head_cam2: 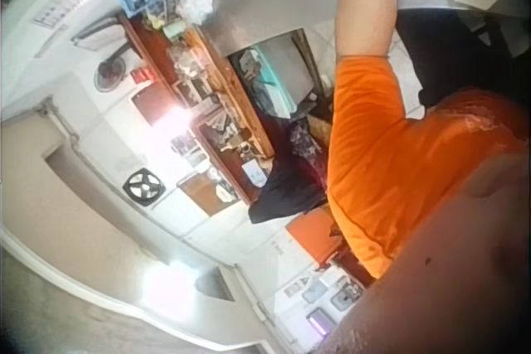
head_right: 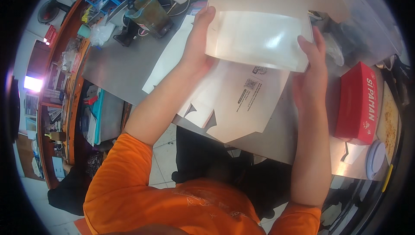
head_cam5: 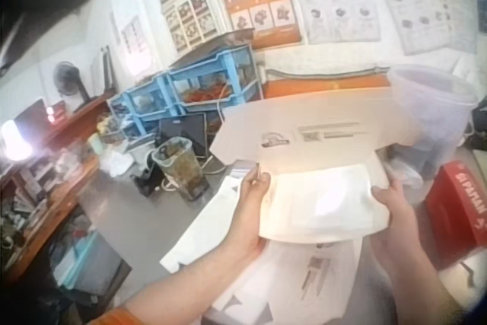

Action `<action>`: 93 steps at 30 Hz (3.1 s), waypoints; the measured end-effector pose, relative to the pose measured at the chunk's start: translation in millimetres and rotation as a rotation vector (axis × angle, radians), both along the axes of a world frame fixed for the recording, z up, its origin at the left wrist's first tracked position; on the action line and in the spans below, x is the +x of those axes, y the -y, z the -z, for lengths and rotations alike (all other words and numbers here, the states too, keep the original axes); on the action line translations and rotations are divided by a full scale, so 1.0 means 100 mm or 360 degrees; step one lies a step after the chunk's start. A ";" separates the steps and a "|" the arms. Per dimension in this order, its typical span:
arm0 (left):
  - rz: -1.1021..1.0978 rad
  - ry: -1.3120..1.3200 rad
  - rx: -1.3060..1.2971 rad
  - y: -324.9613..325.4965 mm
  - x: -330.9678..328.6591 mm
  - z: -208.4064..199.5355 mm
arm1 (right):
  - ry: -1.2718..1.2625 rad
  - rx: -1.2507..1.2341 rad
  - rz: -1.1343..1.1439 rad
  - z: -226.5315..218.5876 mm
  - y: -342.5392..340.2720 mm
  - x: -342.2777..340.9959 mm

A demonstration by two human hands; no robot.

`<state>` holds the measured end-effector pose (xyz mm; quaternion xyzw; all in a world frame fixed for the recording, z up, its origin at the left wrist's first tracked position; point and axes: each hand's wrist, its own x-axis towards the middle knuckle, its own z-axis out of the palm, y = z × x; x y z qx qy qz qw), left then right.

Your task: The person assembles multiple cardboard food boxes by folding the flat sheets into a box shape and tucking the tabs to secure them, then placing the finished boxes into a stack.

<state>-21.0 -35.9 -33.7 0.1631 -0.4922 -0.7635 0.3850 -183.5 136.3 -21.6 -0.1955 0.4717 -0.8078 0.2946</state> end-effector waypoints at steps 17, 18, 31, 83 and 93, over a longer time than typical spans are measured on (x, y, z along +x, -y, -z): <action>-0.0047 -0.0042 0.0005 -0.05 0.00 -0.04 | 0.0000 -0.0054 -0.0005 -0.04 0.01 0.08; -0.0044 -0.0029 -0.0001 -0.04 0.00 -0.05 | 0.0032 -0.0095 -0.0092 -0.01 0.01 0.02; -0.0038 -0.0048 0.0008 -0.15 0.03 -0.11 | 0.0130 -0.0192 -0.0218 0.07 0.02 -0.09; -0.0452 -0.0684 -0.0401 -0.08 0.33 -0.73 | -0.2114 0.0280 0.0773 -0.20 -2.16 0.99; 0.0170 0.0239 -0.0503 -1.45 1.03 -0.46 | -0.2842 0.0443 0.0606 0.15 -2.37 1.04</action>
